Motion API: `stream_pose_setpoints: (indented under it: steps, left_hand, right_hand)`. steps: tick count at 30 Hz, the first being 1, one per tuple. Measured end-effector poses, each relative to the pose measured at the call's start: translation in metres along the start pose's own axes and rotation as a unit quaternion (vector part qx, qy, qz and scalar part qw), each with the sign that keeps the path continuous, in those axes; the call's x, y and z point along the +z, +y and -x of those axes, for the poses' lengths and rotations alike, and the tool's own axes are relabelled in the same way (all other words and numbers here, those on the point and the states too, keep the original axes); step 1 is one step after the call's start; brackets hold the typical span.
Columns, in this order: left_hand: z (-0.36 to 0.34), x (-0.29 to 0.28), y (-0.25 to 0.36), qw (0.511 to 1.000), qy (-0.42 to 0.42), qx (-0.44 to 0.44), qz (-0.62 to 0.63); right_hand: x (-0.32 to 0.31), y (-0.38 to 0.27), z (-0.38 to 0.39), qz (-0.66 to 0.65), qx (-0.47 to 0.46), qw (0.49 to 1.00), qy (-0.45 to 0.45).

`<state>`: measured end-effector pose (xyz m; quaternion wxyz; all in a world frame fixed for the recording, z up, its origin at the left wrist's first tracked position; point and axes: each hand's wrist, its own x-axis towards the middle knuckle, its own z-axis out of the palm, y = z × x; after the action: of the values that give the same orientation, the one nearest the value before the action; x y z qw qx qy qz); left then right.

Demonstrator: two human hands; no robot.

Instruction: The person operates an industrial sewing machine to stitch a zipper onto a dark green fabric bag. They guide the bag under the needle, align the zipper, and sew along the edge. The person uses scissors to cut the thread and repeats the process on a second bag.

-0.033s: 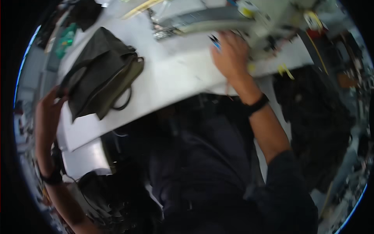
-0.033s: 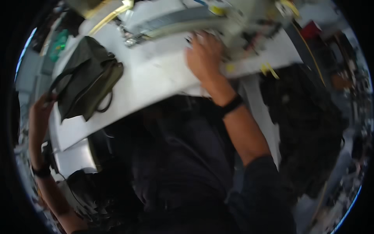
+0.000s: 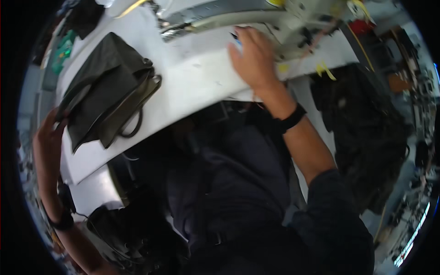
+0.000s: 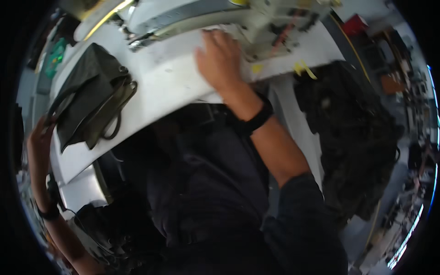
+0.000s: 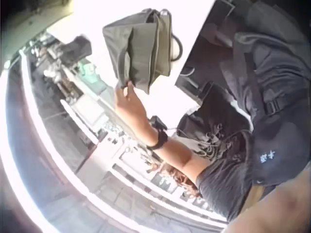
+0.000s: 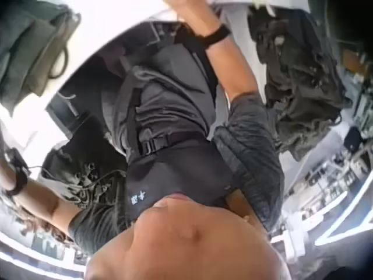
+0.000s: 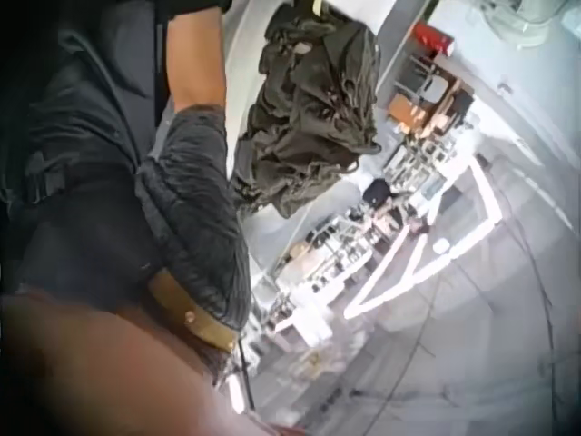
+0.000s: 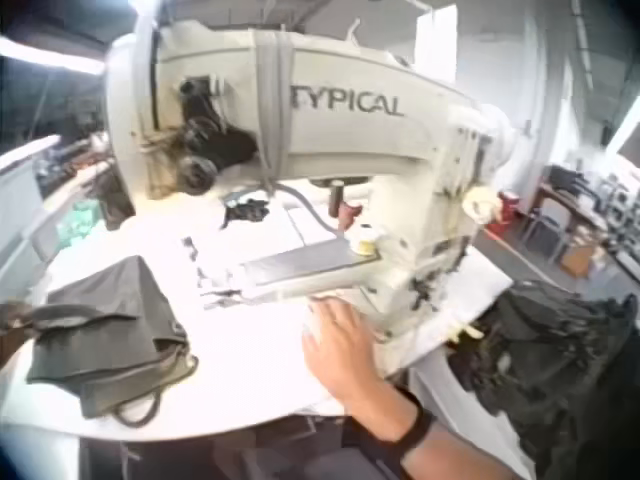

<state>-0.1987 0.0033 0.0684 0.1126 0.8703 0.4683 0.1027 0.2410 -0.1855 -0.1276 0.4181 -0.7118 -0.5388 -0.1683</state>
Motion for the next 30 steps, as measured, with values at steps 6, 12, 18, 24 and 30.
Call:
stream_pose_setpoints:
  steps: [6,12,18,24,30]
  left_hand:
    - [0.054,0.02,0.038,0.99,0.095,0.096,-0.049]
    - [0.062,0.028,0.038,0.982,0.118,0.139,-0.049]
    - [0.084,0.051,0.032,0.976,0.18,0.12,-0.009]
    - [0.119,0.054,0.086,0.99,0.13,0.045,-0.036]
    - [0.083,0.142,0.085,0.863,-0.016,0.025,0.505]
  right_hand:
    - [-0.003,-0.143,0.062,-0.632,0.403,0.532,-0.394]
    - [0.041,-0.177,0.052,-0.702,0.535,0.41,-0.229]
    - [0.039,-0.198,0.042,-0.696,0.52,0.439,-0.229]
    - [0.043,-0.209,0.011,-0.746,0.529,0.375,-0.153]
    - [0.053,-0.247,-0.029,-0.773,0.468,0.418,-0.094]
